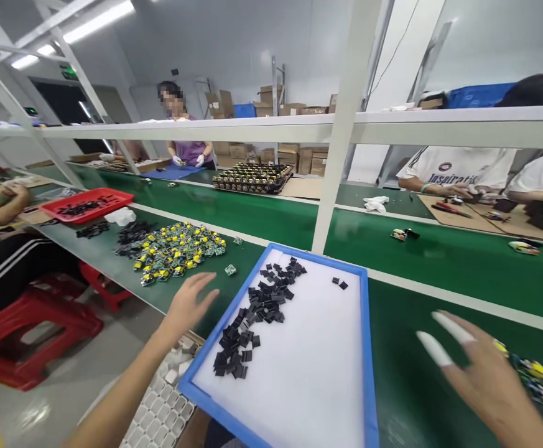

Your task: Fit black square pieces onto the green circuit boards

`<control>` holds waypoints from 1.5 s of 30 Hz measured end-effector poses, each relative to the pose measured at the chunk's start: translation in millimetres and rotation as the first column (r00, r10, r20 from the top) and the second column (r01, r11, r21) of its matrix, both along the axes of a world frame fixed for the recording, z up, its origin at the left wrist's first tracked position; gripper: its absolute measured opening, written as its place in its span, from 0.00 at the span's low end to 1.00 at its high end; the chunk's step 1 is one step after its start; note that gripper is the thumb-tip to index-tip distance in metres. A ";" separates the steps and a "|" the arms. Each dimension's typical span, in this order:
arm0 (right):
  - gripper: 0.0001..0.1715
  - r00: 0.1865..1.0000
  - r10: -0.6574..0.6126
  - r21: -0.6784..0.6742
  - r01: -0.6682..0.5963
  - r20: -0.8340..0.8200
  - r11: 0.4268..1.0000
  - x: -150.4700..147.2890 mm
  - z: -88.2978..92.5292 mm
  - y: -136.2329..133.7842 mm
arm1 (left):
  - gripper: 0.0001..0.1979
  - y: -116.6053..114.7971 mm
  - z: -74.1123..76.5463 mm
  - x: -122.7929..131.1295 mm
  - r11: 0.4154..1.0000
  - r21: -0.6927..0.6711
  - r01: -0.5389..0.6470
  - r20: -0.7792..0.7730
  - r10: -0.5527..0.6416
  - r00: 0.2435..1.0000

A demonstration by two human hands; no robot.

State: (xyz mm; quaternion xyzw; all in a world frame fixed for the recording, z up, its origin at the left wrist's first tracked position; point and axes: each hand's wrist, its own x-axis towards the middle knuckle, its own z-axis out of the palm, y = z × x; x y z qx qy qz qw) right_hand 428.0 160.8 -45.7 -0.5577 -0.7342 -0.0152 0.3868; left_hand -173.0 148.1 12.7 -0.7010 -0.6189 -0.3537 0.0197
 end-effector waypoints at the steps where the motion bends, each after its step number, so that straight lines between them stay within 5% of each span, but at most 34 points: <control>1: 0.28 0.997 0.072 -0.015 -0.072 0.034 0.997 -32.9 7.8 -4.1 | 0.17 22.5 -5.7 -4.4 1.000 -0.026 -0.003 0.010 0.003 1.000; 4: 0.22 0.933 0.348 -0.111 -0.338 0.088 0.934 -134.1 31.7 -14.3 | 0.19 73.6 -21.7 -0.8 0.995 -0.101 0.017 0.053 -0.011 0.999; 7: 0.14 0.826 0.538 -0.225 -0.499 0.170 0.837 -210.5 44.3 -16.2 | 0.17 87.2 -26.9 12.0 0.990 -0.139 0.039 0.121 -0.022 0.992; 10: 0.11 0.785 0.583 -0.264 -0.529 0.207 0.806 -253.2 42.1 -5.4 | 0.17 64.3 -17.2 18.6 0.992 -0.127 0.019 0.222 0.009 0.975; 14: 0.11 0.793 0.580 -0.268 -0.527 0.187 0.807 -276.2 33.5 16.0 | 0.21 -4.0 5.9 19.9 0.996 -0.093 -0.016 0.372 0.050 0.927; 18: 0.16 0.803 0.571 -0.262 -0.521 0.173 0.812 -275.8 33.8 20.8 | 0.18 -77.8 11.6 22.5 0.994 -0.113 0.007 0.538 0.055 0.841; 22: 0.17 0.808 0.557 -0.255 -0.507 0.192 0.823 -261.9 34.2 12.9 | 0.16 -118.9 -2.4 29.4 0.985 -0.158 0.063 0.675 0.061 0.735; 29: 0.14 0.826 0.551 -0.275 -0.505 0.119 0.818 -242.3 38.9 -3.5 | 0.18 -118.0 -10.9 60.5 0.965 -0.224 0.135 0.790 0.099 0.604; 35: 0.24 0.807 0.591 -0.301 -0.569 -0.021 0.765 -234.8 46.6 -24.0 | 0.16 -110.7 -5.5 93.7 0.935 -0.222 0.277 0.888 0.076 0.454; 38: 0.27 0.807 0.590 -0.298 -0.572 -0.034 0.764 -222.7 26.9 -34.2 | 0.16 -118.4 -7.7 109.6 0.905 -0.195 0.378 0.939 0.061 0.337; 45: 0.28 0.831 0.556 -0.332 -0.519 0.019 0.788 -172.4 -62.7 -24.9 | 0.18 -128.1 -4.8 132.0 0.928 -0.020 0.373 0.996 -0.015 0.092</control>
